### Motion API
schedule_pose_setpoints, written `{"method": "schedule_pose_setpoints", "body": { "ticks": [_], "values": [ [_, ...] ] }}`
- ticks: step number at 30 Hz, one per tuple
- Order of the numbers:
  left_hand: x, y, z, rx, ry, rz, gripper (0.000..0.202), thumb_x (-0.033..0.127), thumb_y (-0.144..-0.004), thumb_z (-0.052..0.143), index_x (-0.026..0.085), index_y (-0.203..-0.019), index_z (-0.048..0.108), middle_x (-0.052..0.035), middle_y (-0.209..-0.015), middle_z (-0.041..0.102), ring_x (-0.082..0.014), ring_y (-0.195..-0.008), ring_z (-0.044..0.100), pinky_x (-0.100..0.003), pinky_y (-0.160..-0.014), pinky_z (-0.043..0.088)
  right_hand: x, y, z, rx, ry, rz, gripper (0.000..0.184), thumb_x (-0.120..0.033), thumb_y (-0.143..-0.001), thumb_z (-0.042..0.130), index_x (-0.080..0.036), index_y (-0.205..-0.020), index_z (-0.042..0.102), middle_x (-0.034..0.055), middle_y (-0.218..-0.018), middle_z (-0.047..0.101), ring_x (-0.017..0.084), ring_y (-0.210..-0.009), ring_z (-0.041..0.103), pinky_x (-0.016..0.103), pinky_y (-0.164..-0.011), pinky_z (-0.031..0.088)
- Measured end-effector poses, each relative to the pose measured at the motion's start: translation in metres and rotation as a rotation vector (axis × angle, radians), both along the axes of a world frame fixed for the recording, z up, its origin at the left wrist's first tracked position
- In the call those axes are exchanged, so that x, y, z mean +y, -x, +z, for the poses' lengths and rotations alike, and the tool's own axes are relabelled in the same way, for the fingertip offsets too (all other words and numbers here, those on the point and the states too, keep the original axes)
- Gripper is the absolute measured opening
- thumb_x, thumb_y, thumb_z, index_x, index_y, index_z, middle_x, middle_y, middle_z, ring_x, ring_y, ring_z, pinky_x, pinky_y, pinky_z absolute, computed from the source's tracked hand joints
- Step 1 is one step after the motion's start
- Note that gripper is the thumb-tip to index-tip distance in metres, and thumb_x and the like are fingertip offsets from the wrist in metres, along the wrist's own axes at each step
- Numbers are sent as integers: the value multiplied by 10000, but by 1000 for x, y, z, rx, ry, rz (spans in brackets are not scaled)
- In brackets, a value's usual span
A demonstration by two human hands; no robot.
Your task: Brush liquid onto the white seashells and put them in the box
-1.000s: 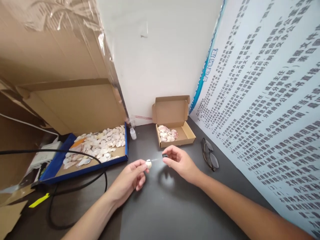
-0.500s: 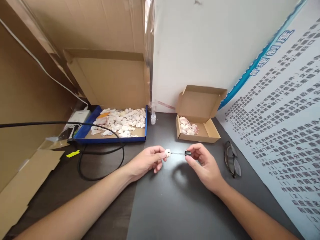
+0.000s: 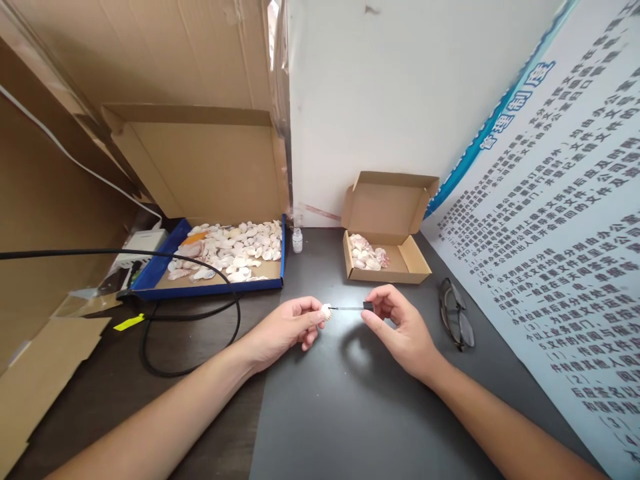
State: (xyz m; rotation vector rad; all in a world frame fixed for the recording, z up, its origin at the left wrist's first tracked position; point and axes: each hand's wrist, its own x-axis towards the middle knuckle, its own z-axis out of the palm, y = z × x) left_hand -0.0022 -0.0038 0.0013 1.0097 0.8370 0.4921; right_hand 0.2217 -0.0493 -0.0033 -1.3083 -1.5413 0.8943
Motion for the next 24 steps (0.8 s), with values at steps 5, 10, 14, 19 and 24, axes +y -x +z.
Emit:
{"method": "schedule_pose_setpoints", "body": {
  "ticks": [5,10,14,19,24],
  "values": [
    [-1,2,-4,-9,-29,-27,365,463,-814,721,165,-888,524,41,-712,485,-41,-556,433,-177,-506,374,-1,1,2,-11,-3,20,176,-337,-877,617,-207,-943,518,-13,-717,497,117,-640,485,248,-587,423],
    [-2,1,-3,-13,-46,-17,371,473,-812,718,172,-886,515,56,-672,456,-40,-543,404,-174,-507,365,-1,1,5,-8,-3,-31,167,-320,-859,609,-205,-900,494,-23,-679,465,114,-609,462,245,-566,409],
    [-3,0,0,-13,-44,-6,389,480,-787,739,177,-874,509,67,-647,430,-45,-535,387,-176,-499,355,-1,1,5,26,-22,23,178,-336,-864,605,-207,-915,493,-23,-675,461,115,-609,457,246,-569,411],
    [-3,1,-2,3,-80,-29,372,491,-812,713,179,-882,524,67,-613,428,-54,-534,375,-183,-513,356,-1,1,4,-2,10,-2,178,-329,-854,610,-210,-896,485,-28,-666,444,113,-599,435,245,-556,396],
    [-2,2,-7,2,-85,-53,370,503,-825,698,183,-888,523,66,-598,429,-59,-531,373,-189,-523,358,-2,1,5,-3,2,35,186,-334,-853,615,-212,-907,486,-29,-672,452,113,-602,448,247,-563,400]
  ]
}}
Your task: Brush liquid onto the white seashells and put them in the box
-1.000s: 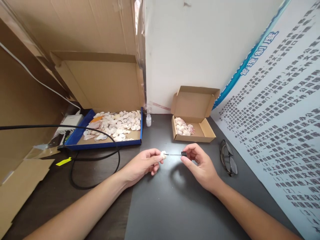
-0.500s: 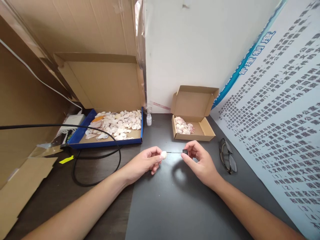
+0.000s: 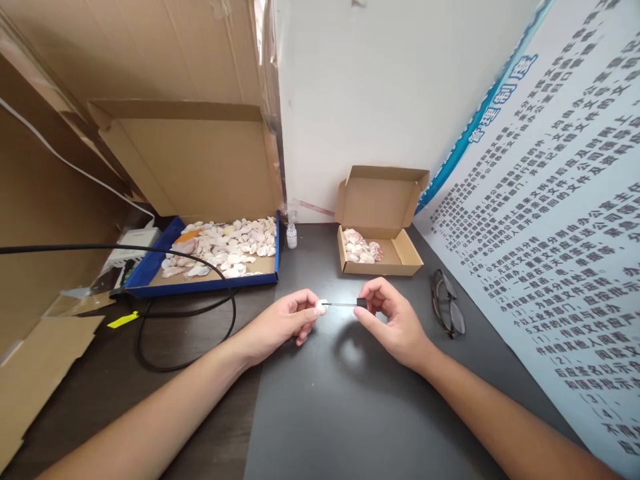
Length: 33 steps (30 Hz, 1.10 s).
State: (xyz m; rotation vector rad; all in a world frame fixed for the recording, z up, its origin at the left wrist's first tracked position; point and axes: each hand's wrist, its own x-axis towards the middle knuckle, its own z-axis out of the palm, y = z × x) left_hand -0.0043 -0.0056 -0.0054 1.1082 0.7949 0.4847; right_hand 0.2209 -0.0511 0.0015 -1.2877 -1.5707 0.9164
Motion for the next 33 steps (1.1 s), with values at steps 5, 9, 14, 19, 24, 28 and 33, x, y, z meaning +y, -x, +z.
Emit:
{"method": "schedule_pose_setpoints", "body": {
  "ticks": [5,9,14,19,24,28,33],
  "values": [
    [-1,-1,0,40,-63,-26,362,515,-859,652,179,-903,525,63,-584,441,-61,-531,380,-186,-527,363,0,1,0,0,5,-34,181,-326,-855,617,-212,-906,486,-30,-672,452,112,-602,443,248,-565,399],
    [-2,-3,3,69,-100,-29,386,533,-835,667,184,-873,506,66,-589,451,-68,-529,408,-189,-513,372,-2,1,1,6,-4,40,185,-330,-856,626,-213,-910,494,-20,-692,473,115,-614,461,249,-567,405],
    [-3,-3,4,74,-108,-21,403,553,-827,665,186,-865,503,71,-587,452,-65,-514,409,-191,-508,370,-4,0,1,-6,-13,-32,168,-317,-858,614,-217,-907,490,-24,-674,452,118,-608,451,250,-563,403],
    [-3,-4,4,84,-118,-26,399,544,-817,677,188,-852,500,73,-582,450,-67,-511,408,-197,-506,368,-3,2,-1,-8,1,33,189,-344,-863,619,-217,-923,492,-19,-686,467,121,-616,463,254,-565,403],
    [-3,-5,6,99,-136,-31,383,531,-835,661,189,-851,488,75,-579,446,-67,-511,406,-196,-506,361,0,3,-1,-30,38,-2,164,-335,-872,584,-210,-914,486,-16,-706,462,121,-634,459,254,-580,404],
    [-4,-5,8,117,-155,-33,400,540,-826,666,187,-840,479,76,-589,439,-62,-505,407,-195,-504,336,-1,2,0,0,19,30,168,-338,-872,578,-210,-919,481,-16,-713,458,120,-636,458,255,-585,410],
    [-6,-5,6,141,-196,-61,409,558,-842,639,180,-838,483,77,-601,431,-52,-499,392,-191,-497,309,-1,0,-1,-26,10,-13,161,-305,-850,592,-208,-902,476,-20,-699,442,116,-622,429,249,-570,386]
  ]
}}
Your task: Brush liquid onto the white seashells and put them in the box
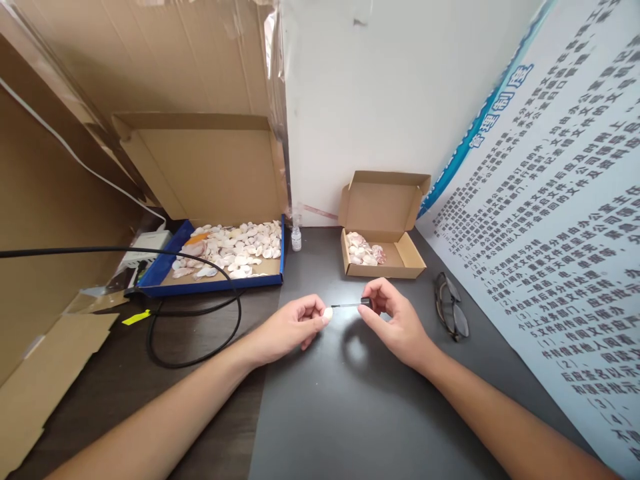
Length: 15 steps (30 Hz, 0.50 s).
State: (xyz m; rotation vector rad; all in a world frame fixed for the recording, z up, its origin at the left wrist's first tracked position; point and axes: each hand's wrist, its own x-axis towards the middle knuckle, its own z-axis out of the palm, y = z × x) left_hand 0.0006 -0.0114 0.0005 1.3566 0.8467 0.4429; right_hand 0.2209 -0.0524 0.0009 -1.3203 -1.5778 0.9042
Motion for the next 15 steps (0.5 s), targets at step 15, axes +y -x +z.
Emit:
{"method": "schedule_pose_setpoints", "body": {
  "ticks": [15],
  "values": [
    [1,1,1,-6,9,-8,433,564,-810,665,170,-841,489,79,-635,428,-48,-512,396,-191,-504,317,0,1,2,-6,-10,60,146,-291,-840,577,-195,-890,478,-30,-691,435,105,-608,435,234,-567,380]
  ]
}}
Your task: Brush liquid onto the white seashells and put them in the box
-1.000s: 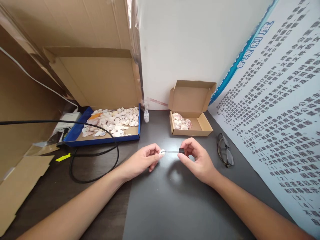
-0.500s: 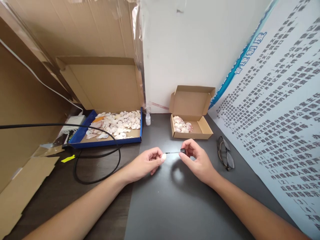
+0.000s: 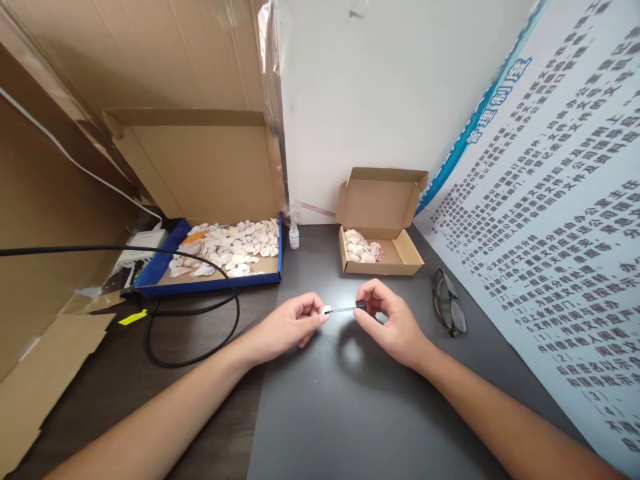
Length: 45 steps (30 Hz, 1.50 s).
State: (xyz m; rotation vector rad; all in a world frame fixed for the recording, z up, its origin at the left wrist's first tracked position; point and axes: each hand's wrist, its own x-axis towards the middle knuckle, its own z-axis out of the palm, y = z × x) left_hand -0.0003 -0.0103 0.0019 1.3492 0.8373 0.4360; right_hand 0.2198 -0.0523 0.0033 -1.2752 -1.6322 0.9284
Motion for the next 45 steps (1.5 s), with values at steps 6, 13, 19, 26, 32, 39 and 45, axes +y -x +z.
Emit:
{"method": "schedule_pose_setpoints", "body": {
  "ticks": [6,13,19,26,32,39,45],
  "values": [
    [-1,0,0,9,-14,-3,426,567,-829,644,170,-843,490,77,-636,428,-47,-507,395,-192,-502,311,1,-2,1,33,-23,-16,148,-298,-840,568,-196,-883,469,-37,-684,422,101,-603,427,232,-570,380],
    [0,0,-1,6,-15,1,432,576,-830,643,172,-837,490,76,-635,421,-48,-510,391,-189,-500,320,2,-2,0,6,-23,-49,144,-290,-834,573,-197,-870,469,-36,-690,428,100,-604,425,233,-573,379],
    [0,0,-1,3,-6,0,430,570,-822,655,173,-840,488,78,-631,420,-46,-507,392,-187,-497,314,1,-2,2,-23,-10,-15,145,-281,-834,585,-195,-876,475,-35,-692,444,99,-602,433,239,-576,381],
    [-1,0,-1,7,-6,3,449,586,-808,663,173,-840,491,77,-636,415,-50,-513,389,-191,-495,328,1,-2,2,30,21,6,154,-295,-834,581,-197,-867,467,-32,-712,440,96,-613,431,238,-582,387],
    [0,0,0,12,4,6,443,577,-806,669,169,-842,501,77,-623,423,-50,-512,389,-191,-498,332,1,-2,2,54,-16,18,148,-287,-835,576,-199,-856,458,-30,-714,444,96,-623,435,232,-584,387],
    [3,3,-6,-94,107,49,377,504,-825,692,168,-863,525,82,-553,411,-50,-494,357,-187,-499,315,0,-4,4,2,-30,1,140,-247,-827,586,-202,-854,457,-30,-705,462,94,-602,430,238,-578,388],
    [3,4,-5,-203,208,133,357,428,-779,768,152,-823,546,87,-556,385,-28,-483,332,-180,-492,286,-2,0,3,15,-15,39,162,-269,-845,602,-206,-866,454,-30,-694,468,99,-601,446,239,-573,394]
  ]
}}
